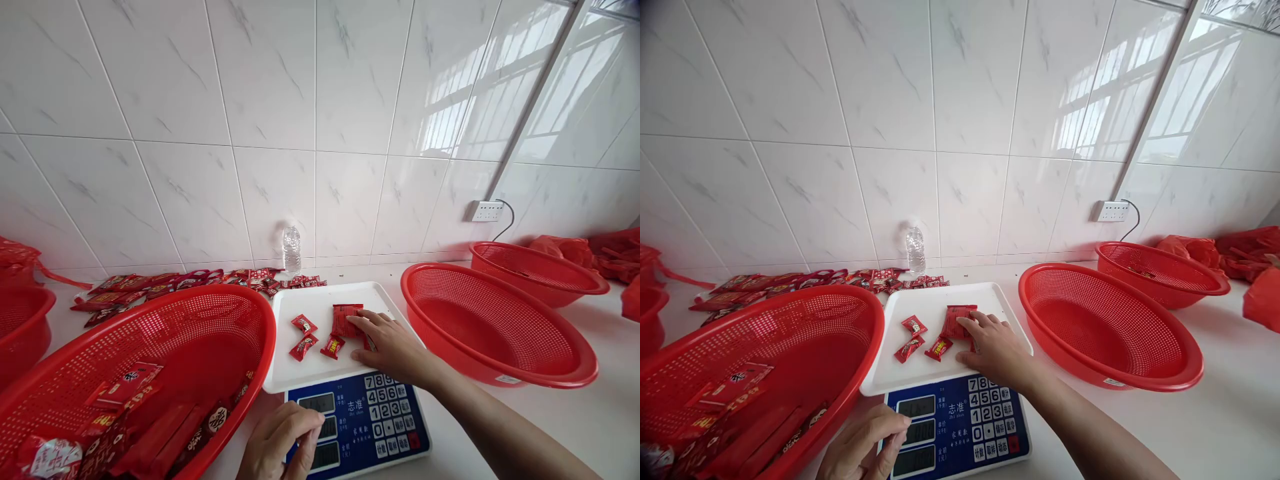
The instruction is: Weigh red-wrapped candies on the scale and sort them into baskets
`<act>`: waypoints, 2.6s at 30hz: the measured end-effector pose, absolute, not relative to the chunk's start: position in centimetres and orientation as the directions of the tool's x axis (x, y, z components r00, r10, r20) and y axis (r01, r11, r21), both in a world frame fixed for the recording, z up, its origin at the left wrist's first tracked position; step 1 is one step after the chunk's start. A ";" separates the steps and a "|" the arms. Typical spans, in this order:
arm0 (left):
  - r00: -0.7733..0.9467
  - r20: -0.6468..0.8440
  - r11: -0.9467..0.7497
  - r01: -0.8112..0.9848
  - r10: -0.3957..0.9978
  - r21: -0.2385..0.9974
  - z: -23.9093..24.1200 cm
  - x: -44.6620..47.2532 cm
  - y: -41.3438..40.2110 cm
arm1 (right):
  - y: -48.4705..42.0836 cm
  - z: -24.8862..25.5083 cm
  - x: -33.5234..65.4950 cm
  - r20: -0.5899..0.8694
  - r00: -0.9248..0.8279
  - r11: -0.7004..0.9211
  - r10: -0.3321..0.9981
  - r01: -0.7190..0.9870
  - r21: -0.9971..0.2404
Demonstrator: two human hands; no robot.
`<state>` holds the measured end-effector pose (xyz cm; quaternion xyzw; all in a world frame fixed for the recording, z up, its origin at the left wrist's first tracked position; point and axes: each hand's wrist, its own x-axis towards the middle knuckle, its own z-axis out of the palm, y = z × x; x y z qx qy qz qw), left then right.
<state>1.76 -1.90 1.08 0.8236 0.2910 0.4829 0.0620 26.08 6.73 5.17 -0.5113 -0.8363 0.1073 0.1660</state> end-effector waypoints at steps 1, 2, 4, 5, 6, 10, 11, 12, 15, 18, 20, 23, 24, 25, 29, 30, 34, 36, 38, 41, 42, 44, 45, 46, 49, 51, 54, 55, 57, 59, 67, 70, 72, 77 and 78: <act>0.359 0.752 -0.814 0.427 0.552 0.394 1.0 1.8 -1.9 | 7.0 5.1 26.1 0.189 -0.427 0.467 0.884 0.803 -0.370; 0.354 0.749 -0.808 0.431 0.560 0.401 0.9 1.8 -1.9 | 7.2 5.1 26.0 0.221 -0.427 0.481 0.877 0.782 -0.395; 0.353 0.746 -0.806 0.430 0.565 0.407 0.7 1.8 -1.9 | 7.5 4.8 26.0 0.298 -0.423 0.516 0.856 0.738 -0.436; 0.355 0.744 -0.805 0.431 0.567 0.408 0.7 1.8 -1.9 | 7.6 4.7 26.0 0.335 -0.417 0.532 0.845 0.720 -0.446; 0.361 0.741 -0.806 0.432 0.567 0.406 0.7 1.8 -2.0 | 7.6 4.5 26.0 0.367 -0.409 0.544 0.836 0.706 -0.453; 0.367 0.726 -0.795 0.445 0.581 0.412 0.6 1.8 -2.0 | 7.7 4.4 26.5 0.439 -0.349 0.549 0.828 0.666 -0.505; 0.368 0.723 -0.793 0.448 0.584 0.413 0.6 1.8 -1.9 | 7.7 4.5 26.8 0.449 -0.328 0.542 0.831 0.657 -0.524; 0.367 0.723 -0.792 0.451 0.585 0.412 0.6 1.8 -1.9 | 7.6 4.6 27.1 0.454 -0.305 0.531 0.837 0.652 -0.541; 0.370 0.725 -0.792 0.459 0.582 0.402 0.6 1.9 -1.9 | 7.5 5.1 28.2 0.445 -0.246 0.484 0.861 0.665 -0.569; 0.363 0.722 -0.786 0.465 0.589 0.408 0.7 2.0 -2.0 | 7.4 5.4 29.4 0.445 -0.192 0.439 0.875 0.704 -0.558; 0.355 0.723 -0.782 0.467 0.593 0.413 0.8 2.0 -2.1 | 7.4 5.6 30.5 0.469 -0.139 0.401 0.872 0.752 -0.523; 0.349 0.716 -0.773 0.475 0.604 0.420 0.9 2.1 -2.2 | 7.9 5.6 33.0 0.496 -0.052 0.288 0.867 0.865 -0.411; 0.347 0.717 -0.773 0.472 0.604 0.423 0.9 2.1 -2.2 | 8.1 5.6 34.1 0.497 -0.018 0.228 0.868 0.902 -0.367; 0.351 0.716 -0.776 0.465 0.603 0.426 0.9 2.1 -2.2 | 8.4 5.4 35.3 0.489 0.017 0.164 0.872 0.931 -0.325; 0.367 0.706 -0.781 0.444 0.606 0.439 0.7 2.0 -2.3 | 9.2 4.0 38.7 0.435 0.143 -0.055 0.889 0.977 -0.208; 0.367 0.704 -0.779 0.445 0.609 0.442 0.7 2.1 -2.3 | 9.3 3.7 38.8 0.440 0.143 -0.062 0.886 0.979 -0.194; 0.364 0.692 -0.766 0.459 0.624 0.449 0.7 2.1 -2.4 | 8.6 3.0 36.0 0.401 -0.047 0.176 0.915 0.941 -0.290; 0.366 0.686 -0.762 0.463 0.629 0.452 0.8 2.2 -2.4 | 8.1 3.1 33.4 0.306 -0.221 0.329 0.926 0.869 -0.368; 0.358 0.691 -0.761 0.467 0.628 0.450 0.9 2.1 -2.4 | 7.8 3.3 30.8 0.190 -0.386 0.430 0.903 0.802 -0.415; 0.355 0.683 -0.751 0.480 0.639 0.453 0.7 2.0 -2.3 | 8.1 4.0 27.7 0.048 -0.536 0.498 0.843 0.743 -0.446; 0.363 0.685 -0.758 0.473 0.632 0.449 0.7 2.0 -2.3 | 8.3 4.3 26.9 0.021 -0.561 0.509 0.827 0.734 -0.450; 0.383 0.700 -0.784 0.449 0.603 0.430 0.5 1.9 -2.1 | 8.8 5.0 25.5 -0.012 -0.595 0.526 0.804 0.720 -0.452; 0.391 0.713 -0.800 0.433 0.582 0.416 0.4 1.9 -2.0 | 9.0 5.3 24.9 -0.028 -0.608 0.533 0.793 0.716 -0.451; 0.396 0.724 -0.813 0.419 0.564 0.404 0.3 1.9 -1.9 | 9.2 5.6 24.3 -0.043 -0.622 0.541 0.782 0.711 -0.449; 0.392 0.734 -0.821 0.399 0.555 0.408 0.2 2.0 -1.9 | 9.6 6.2 23.1 -0.063 -0.667 0.582 0.742 0.688 -0.434; 0.386 0.735 -0.820 0.391 0.558 0.417 0.2 2.1 -2.0 | 9.7 6.3 22.5 -0.035 -0.697 0.622 0.717 0.662 -0.418; 0.389 0.739 -0.826 0.385 0.550 0.411 0.2 2.1 -2.1 | 9.9 6.0 22.1 0.051 -0.714 0.679 0.698 0.637 -0.364; 0.395 0.738 -0.828 0.384 0.547 0.408 0.2 2.1 -2.2 | 10.0 5.9 22.0 0.080 -0.717 0.694 0.692 0.632 -0.345; 0.408 0.733 -0.831 0.383 0.544 0.404 0.2 2.0 -2.2 | 10.1 5.6 22.0 0.127 -0.723 0.719 0.679 0.620 -0.315; 0.418 0.729 -0.833 0.384 0.542 0.399 0.2 1.9 -2.1 | 10.2 5.4 22.0 0.163 -0.728 0.737 0.665 0.607 -0.295; 0.416 0.725 -0.823 0.418 0.549 0.384 0.0 1.9 -2.1 | 9.9 5.4 22.0 0.234 -0.666 0.697 0.708 0.607 -0.382; 0.405 0.733 -0.823 0.425 0.546 0.378 -0.2 1.9 -2.2 | 9.2 6.0 22.3 0.234 -0.611 0.646 0.756 0.640 -0.416; 0.406 0.742 -0.831 0.415 0.534 0.371 -0.2 2.0 -2.2 | 8.6 6.3 22.8 0.235 -0.583 0.623 0.778 0.664 -0.413; 0.382 0.735 -0.814 0.416 0.560 0.405 -0.1 2.1 -2.3 | 7.9 6.0 24.6 0.199 -0.509 0.543 0.838 0.736 -0.404; 0.377 0.731 -0.810 0.413 0.569 0.417 0.0 2.2 -2.3 | 8.0 5.8 25.0 0.191 -0.496 0.528 0.847 0.748 -0.402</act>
